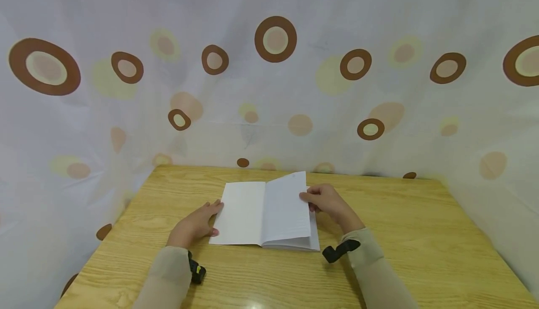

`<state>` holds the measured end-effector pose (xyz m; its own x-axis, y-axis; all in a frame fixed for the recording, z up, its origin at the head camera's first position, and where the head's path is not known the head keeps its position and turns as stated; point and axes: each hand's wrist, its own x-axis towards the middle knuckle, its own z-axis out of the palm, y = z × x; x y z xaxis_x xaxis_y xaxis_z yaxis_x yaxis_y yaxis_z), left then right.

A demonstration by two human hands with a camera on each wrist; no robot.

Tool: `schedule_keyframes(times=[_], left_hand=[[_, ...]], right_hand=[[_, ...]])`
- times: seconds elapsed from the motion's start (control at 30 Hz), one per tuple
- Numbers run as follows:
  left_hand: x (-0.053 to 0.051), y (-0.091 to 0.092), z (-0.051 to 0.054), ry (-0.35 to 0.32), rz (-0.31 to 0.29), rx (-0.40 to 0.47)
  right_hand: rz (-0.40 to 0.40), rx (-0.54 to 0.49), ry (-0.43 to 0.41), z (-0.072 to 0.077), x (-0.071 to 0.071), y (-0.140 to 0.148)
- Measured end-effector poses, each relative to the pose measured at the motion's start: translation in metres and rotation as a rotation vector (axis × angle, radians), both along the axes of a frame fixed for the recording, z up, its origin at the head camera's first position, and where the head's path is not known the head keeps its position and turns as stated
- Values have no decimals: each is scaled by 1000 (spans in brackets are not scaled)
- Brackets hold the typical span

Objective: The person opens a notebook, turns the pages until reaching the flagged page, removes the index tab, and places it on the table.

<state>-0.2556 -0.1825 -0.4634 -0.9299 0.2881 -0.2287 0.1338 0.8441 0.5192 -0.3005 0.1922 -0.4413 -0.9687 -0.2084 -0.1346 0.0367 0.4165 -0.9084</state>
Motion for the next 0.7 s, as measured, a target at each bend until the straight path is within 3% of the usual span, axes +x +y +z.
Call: schedule_keyframes(times=[0.43,0.7], left_hand=[[1,1,2,-12,9,11],[1,1,3,-13,3,15]], right_hand=[[-27,-139,56,4,1,-9],[29,-213,49,16,7,-16]])
